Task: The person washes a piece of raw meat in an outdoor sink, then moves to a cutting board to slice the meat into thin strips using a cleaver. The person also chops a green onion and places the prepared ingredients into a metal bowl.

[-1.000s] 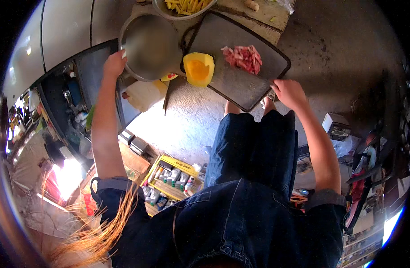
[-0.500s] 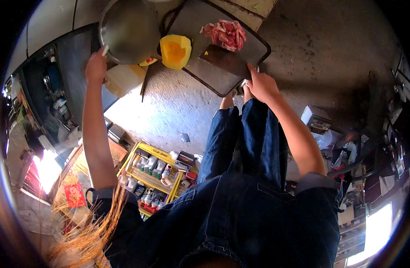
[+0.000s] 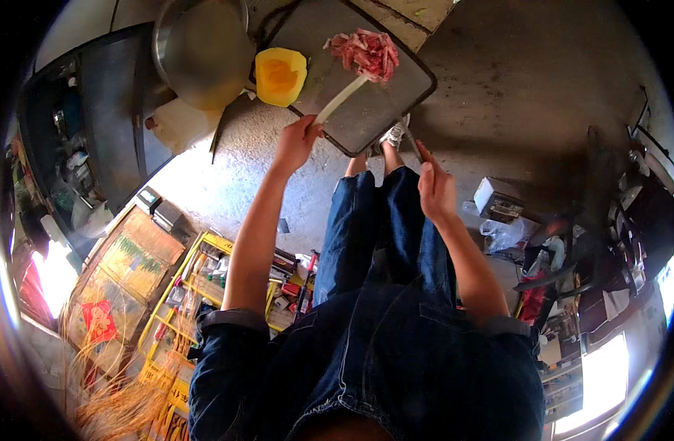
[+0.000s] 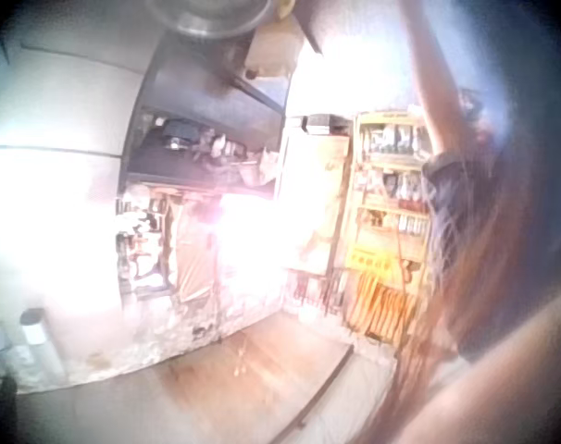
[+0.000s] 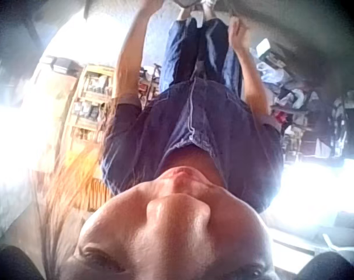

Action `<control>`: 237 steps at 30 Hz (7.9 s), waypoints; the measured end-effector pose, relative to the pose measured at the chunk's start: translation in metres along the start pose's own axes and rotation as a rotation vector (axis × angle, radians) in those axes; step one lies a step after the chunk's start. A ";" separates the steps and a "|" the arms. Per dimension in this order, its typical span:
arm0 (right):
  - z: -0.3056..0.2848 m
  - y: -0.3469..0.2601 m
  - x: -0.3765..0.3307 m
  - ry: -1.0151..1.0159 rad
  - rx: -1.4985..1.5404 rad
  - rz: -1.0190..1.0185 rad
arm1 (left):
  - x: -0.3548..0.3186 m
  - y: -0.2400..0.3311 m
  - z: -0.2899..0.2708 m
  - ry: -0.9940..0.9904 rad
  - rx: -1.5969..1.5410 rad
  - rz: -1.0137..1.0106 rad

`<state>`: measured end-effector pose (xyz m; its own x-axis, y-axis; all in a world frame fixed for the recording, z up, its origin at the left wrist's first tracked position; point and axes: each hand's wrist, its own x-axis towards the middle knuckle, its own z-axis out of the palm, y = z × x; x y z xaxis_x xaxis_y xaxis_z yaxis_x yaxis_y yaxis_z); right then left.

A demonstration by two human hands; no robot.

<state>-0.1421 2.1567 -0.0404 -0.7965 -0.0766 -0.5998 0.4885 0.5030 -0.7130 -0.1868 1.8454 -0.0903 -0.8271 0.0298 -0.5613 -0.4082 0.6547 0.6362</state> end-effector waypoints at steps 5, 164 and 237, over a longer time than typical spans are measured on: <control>0.027 -0.007 0.011 -0.018 -0.302 -0.104 | 0.023 -0.041 0.049 -0.059 -0.059 -0.058; 0.089 -0.015 0.054 -0.059 -0.456 0.123 | 0.075 0.001 0.111 0.582 -0.315 -0.120; 0.043 0.029 0.016 0.202 0.696 0.393 | 0.070 0.021 0.069 0.298 -0.106 0.149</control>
<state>-0.1255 2.1327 -0.0863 -0.5381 0.1832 -0.8227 0.8011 -0.1924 -0.5668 -0.2267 1.9135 -0.1524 -0.9505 -0.1132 -0.2894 -0.3000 0.5769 0.7598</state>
